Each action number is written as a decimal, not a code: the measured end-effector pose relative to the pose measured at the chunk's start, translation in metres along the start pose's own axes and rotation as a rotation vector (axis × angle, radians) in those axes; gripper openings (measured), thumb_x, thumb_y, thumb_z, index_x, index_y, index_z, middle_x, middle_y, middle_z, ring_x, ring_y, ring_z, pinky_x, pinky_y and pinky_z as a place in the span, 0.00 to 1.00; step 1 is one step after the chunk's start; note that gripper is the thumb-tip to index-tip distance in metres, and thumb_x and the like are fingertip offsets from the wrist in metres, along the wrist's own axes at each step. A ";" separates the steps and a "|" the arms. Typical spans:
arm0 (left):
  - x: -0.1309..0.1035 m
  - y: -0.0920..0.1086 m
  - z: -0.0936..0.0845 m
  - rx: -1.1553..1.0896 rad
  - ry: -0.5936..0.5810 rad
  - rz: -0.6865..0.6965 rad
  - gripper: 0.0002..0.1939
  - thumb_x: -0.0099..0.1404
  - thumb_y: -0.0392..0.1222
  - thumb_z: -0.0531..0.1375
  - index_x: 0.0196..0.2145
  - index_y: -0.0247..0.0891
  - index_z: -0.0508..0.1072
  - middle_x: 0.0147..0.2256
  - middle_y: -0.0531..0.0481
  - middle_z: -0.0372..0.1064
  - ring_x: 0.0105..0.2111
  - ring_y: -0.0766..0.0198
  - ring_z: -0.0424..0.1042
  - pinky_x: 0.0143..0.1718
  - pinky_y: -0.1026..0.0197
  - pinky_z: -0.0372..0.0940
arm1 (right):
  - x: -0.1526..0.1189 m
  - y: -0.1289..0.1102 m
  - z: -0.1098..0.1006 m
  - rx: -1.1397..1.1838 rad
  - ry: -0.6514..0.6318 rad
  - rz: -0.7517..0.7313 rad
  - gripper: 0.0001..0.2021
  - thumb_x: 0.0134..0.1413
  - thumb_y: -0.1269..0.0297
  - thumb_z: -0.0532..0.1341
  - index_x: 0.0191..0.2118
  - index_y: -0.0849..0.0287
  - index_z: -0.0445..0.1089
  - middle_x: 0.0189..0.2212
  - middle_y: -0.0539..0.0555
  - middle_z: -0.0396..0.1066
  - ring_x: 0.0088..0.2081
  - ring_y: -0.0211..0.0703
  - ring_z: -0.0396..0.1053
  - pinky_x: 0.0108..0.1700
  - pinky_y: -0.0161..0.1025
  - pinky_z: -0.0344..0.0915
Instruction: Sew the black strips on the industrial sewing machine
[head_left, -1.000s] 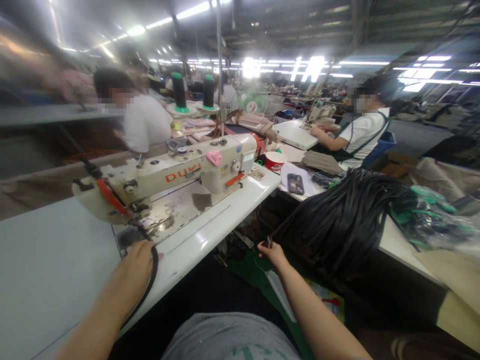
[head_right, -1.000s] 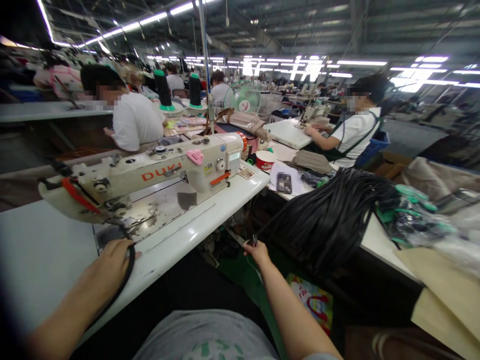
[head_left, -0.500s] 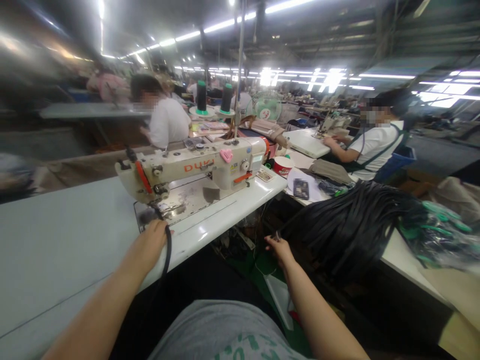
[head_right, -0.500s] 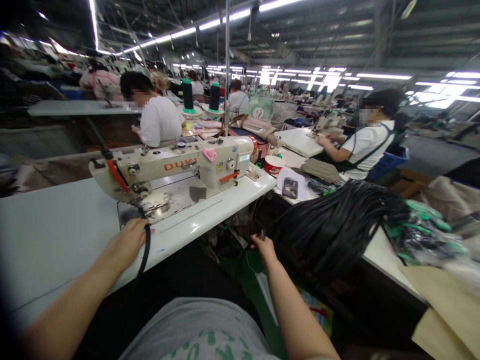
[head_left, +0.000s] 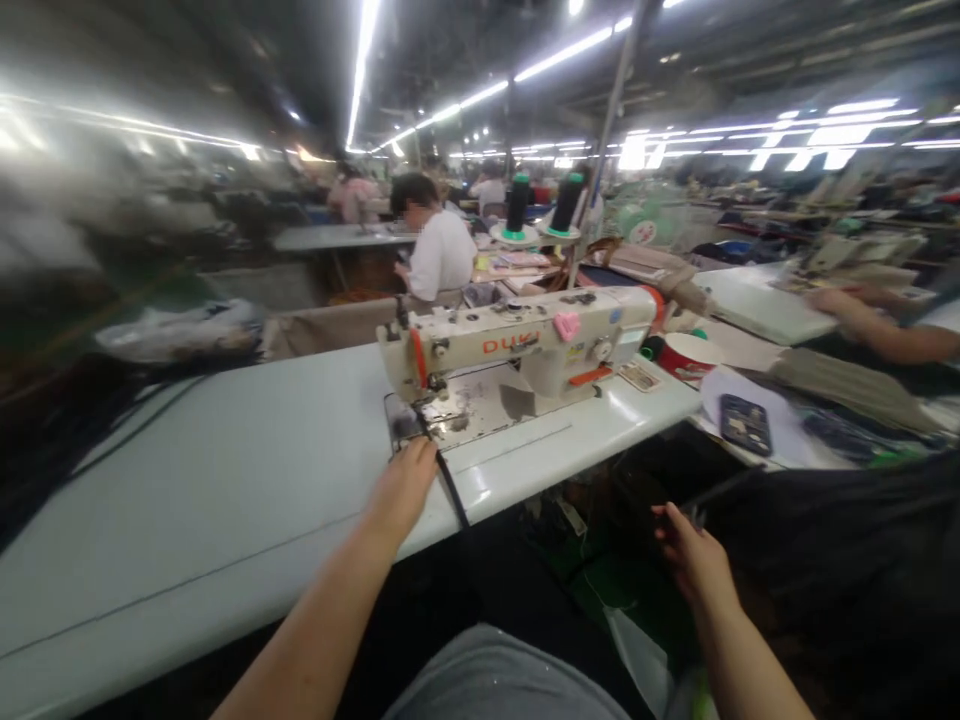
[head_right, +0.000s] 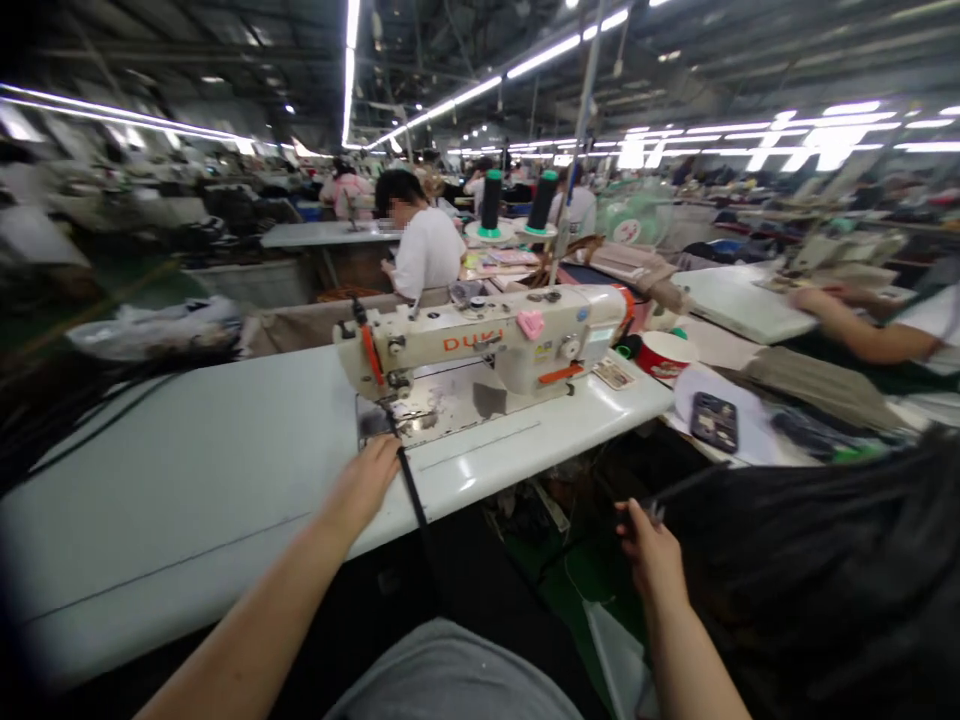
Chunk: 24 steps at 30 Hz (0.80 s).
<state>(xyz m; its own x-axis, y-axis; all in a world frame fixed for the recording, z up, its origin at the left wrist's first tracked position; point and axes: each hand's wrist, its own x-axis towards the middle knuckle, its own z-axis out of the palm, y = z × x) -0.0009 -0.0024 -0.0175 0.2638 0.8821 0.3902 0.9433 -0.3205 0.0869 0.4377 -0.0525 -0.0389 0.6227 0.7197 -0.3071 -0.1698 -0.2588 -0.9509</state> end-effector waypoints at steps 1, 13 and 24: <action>0.001 0.001 -0.001 -0.002 -0.006 -0.013 0.14 0.75 0.36 0.51 0.52 0.35 0.73 0.54 0.38 0.71 0.52 0.54 0.75 0.57 0.51 0.71 | 0.000 0.005 0.005 -0.023 -0.020 0.031 0.27 0.29 0.46 0.74 0.33 0.63 0.75 0.17 0.47 0.66 0.15 0.29 0.50 0.16 0.30 0.43; 0.007 0.011 -0.020 -0.074 -0.090 -0.026 0.13 0.74 0.32 0.51 0.52 0.33 0.70 0.55 0.36 0.68 0.55 0.52 0.72 0.60 0.50 0.68 | 0.000 -0.011 0.045 -0.153 -0.084 -0.149 0.28 0.34 0.40 0.74 0.35 0.59 0.78 0.35 0.59 0.76 0.28 0.44 0.69 0.22 0.37 0.65; 0.003 0.012 -0.016 -0.129 -0.064 -0.034 0.25 0.67 0.21 0.49 0.58 0.33 0.66 0.60 0.33 0.67 0.61 0.51 0.70 0.66 0.45 0.63 | -0.050 -0.051 0.094 -0.356 -0.235 -0.479 0.30 0.43 0.34 0.70 0.38 0.59 0.78 0.35 0.57 0.78 0.34 0.46 0.72 0.35 0.37 0.73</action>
<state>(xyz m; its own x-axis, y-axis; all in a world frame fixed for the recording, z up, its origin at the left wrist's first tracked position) 0.0081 -0.0095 -0.0006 0.2485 0.9122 0.3258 0.9193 -0.3281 0.2174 0.3434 -0.0150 0.0215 0.3757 0.9202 0.1101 0.3753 -0.0425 -0.9259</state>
